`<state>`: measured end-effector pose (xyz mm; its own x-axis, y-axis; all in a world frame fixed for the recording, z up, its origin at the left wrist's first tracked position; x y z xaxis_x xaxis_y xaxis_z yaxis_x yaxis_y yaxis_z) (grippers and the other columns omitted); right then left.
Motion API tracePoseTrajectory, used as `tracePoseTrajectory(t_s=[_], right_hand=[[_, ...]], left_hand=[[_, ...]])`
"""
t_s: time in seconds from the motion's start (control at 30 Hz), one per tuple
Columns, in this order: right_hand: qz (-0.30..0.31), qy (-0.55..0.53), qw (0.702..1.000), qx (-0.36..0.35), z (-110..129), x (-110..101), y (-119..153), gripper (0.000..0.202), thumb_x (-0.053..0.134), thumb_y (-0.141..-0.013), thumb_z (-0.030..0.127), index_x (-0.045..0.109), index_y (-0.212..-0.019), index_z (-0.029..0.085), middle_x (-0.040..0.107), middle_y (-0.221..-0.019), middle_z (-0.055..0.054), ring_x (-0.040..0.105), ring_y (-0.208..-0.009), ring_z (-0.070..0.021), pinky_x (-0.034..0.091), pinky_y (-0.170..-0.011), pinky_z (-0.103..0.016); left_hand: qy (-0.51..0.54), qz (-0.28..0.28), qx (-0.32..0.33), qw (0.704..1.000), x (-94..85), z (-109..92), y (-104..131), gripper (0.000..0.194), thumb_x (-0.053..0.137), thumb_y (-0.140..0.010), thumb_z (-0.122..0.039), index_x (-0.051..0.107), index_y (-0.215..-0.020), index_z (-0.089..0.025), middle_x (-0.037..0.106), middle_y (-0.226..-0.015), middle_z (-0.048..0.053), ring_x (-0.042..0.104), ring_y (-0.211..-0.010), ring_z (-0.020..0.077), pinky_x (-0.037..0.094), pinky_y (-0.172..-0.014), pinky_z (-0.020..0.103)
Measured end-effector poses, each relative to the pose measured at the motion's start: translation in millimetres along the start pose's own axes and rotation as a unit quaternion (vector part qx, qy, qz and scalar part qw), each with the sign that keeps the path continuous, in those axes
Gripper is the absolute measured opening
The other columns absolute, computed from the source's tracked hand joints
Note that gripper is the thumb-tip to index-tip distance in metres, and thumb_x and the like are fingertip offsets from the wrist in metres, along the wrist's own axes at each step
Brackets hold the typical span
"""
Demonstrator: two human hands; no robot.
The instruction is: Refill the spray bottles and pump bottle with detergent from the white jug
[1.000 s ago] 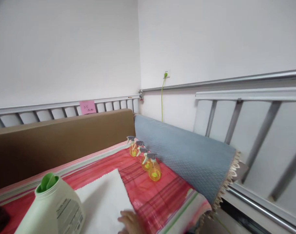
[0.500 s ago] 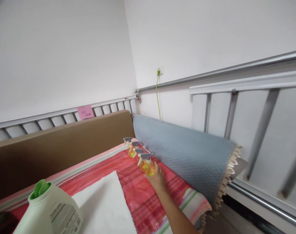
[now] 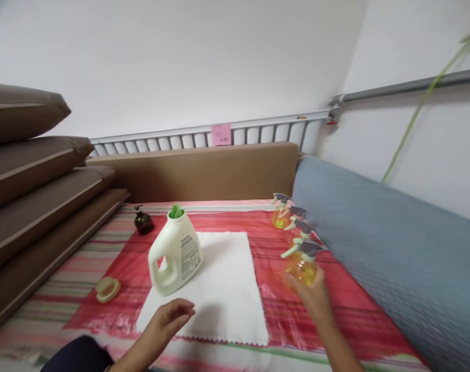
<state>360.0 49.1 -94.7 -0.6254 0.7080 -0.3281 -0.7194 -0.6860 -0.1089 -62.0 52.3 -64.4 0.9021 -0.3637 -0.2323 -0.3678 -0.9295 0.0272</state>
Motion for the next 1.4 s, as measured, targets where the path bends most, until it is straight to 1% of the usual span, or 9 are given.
tracePoseTrajectory(t_s=[0.17, 0.3, 0.5, 0.73, 0.87, 1.0, 1.1, 1.2, 1.4], right_hand=[[0.221, -0.038, 0.974, -0.031, 47.4, 79.6, 108.4, 0.076, 0.074, -0.053, 0.042, 0.040, -0.117, 0.019, 0.063, -0.101, -0.010, 0.063, -0.089, -0.0285, 0.048, -0.080, -0.042], [0.371, -0.086, 0.922, -0.072, 98.0, 123.4, 184.5, 0.077, 0.073, -0.052, 0.026, 0.041, -0.122, 0.022, 0.064, -0.109, -0.009, 0.061, -0.097, -0.0262, 0.049, -0.085, -0.039], [0.468, -0.274, 0.840, 0.029, 128.5, 152.0, 233.3, 0.088, 0.080, -0.054, 0.027, 0.037, -0.131, 0.031, 0.051, -0.131, -0.007, 0.050, -0.115, -0.0273, 0.040, -0.095, -0.042], [0.598, -0.406, 0.560, 0.405, 104.8, 189.6, 301.0, 0.086, 0.030, -0.073, 0.080, 0.058, -0.111, 0.008, 0.067, -0.104, -0.019, 0.067, -0.080, -0.0293, 0.053, -0.058, -0.038], [0.540, -0.449, 0.574, 0.421, 105.2, 197.4, 306.8, 0.060, 0.045, -0.080, 0.064, 0.064, -0.098, 0.010, 0.072, -0.079, -0.011, 0.066, -0.056, -0.0185, 0.046, -0.047, -0.025], [0.485, -0.533, 0.596, 0.354, 119.4, 191.3, 306.0, 0.040, 0.061, -0.077, 0.052, 0.063, -0.104, 0.023, 0.071, -0.101, -0.003, 0.065, -0.087, -0.0190, 0.048, -0.074, -0.030], [0.510, -0.539, 0.581, 0.333, 126.6, 187.4, 313.6, 0.053, 0.061, -0.076, 0.055, 0.058, -0.116, 0.020, 0.065, -0.117, -0.009, 0.059, -0.105, -0.0253, 0.044, -0.087, -0.041], [0.574, -0.474, 0.555, 0.370, 123.5, 188.9, 328.9, 0.070, 0.049, -0.075, 0.069, 0.057, -0.116, 0.013, 0.068, -0.107, -0.015, 0.066, -0.088, -0.0279, 0.049, -0.067, -0.036], [0.543, -0.546, 0.547, 0.328, 135.9, 182.4, 318.6, 0.054, 0.060, -0.075, 0.057, 0.059, -0.114, 0.018, 0.065, -0.117, -0.010, 0.059, -0.106, -0.0270, 0.045, -0.085, -0.042]], left_hand=[[0.014, 0.069, 0.039, 0.997, 24.8, -42.0, -15.1, 0.051, 0.064, -0.076, -0.041, 0.053, -0.123, -0.026, 0.051, -0.134, 0.008, 0.048, -0.118, 0.0271, 0.039, -0.098, 0.043], [0.108, 0.140, 0.083, 0.981, 37.2, -78.9, -17.5, 0.054, 0.067, -0.074, -0.042, 0.054, -0.122, -0.022, 0.058, -0.125, 0.009, 0.052, -0.113, 0.0271, 0.037, -0.099, 0.042], [0.136, 0.066, 0.103, 0.983, -2.8, -94.8, -1.9, 0.034, 0.065, -0.077, -0.038, 0.063, -0.103, -0.017, 0.066, -0.102, 0.008, 0.059, -0.094, 0.0235, 0.042, -0.089, 0.037], [0.140, 0.048, 0.136, 0.980, -36.8, -106.0, 14.4, 0.029, 0.065, -0.077, -0.036, 0.061, -0.099, -0.017, 0.064, -0.101, 0.008, 0.057, -0.094, 0.0236, 0.043, -0.082, 0.034], [0.129, 0.053, 0.132, 0.981, -33.4, -109.8, 22.3, 0.025, 0.065, -0.077, -0.038, 0.061, -0.090, -0.016, 0.063, -0.091, 0.006, 0.058, -0.082, 0.0194, 0.045, -0.077, 0.032], [0.114, -0.016, 0.130, 0.985, -40.3, -110.7, 28.0, 0.021, 0.060, -0.079, -0.039, 0.058, -0.077, -0.018, 0.062, -0.079, 0.003, 0.059, -0.077, 0.0184, 0.044, -0.079, 0.033], [0.059, -0.062, 0.119, 0.989, -47.7, -113.2, 32.2, 0.024, 0.058, -0.078, -0.041, 0.058, -0.071, -0.018, 0.062, -0.076, 0.004, 0.059, -0.078, 0.0198, 0.044, -0.078, 0.032], [0.052, -0.045, 0.115, 0.991, -47.3, -120.1, 36.2, 0.027, 0.057, -0.077, -0.044, 0.059, -0.069, -0.018, 0.063, -0.074, 0.004, 0.060, -0.079, 0.0208, 0.046, -0.076, 0.031], [0.054, -0.021, 0.137, 0.989, -46.6, -132.4, 40.4, 0.028, 0.056, -0.079, -0.044, 0.057, -0.072, -0.017, 0.064, -0.071, 0.004, 0.060, -0.069, 0.0189, 0.047, -0.070, 0.032]])
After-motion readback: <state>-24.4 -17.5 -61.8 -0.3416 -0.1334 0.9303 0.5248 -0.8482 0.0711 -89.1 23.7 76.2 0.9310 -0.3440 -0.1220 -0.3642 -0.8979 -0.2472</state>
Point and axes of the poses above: each hand's wrist, its own y-axis away from the middle knuckle, its own x-axis out of the palm, z = x × y, the point moved 8 cm from there along -y, towards the middle knuckle
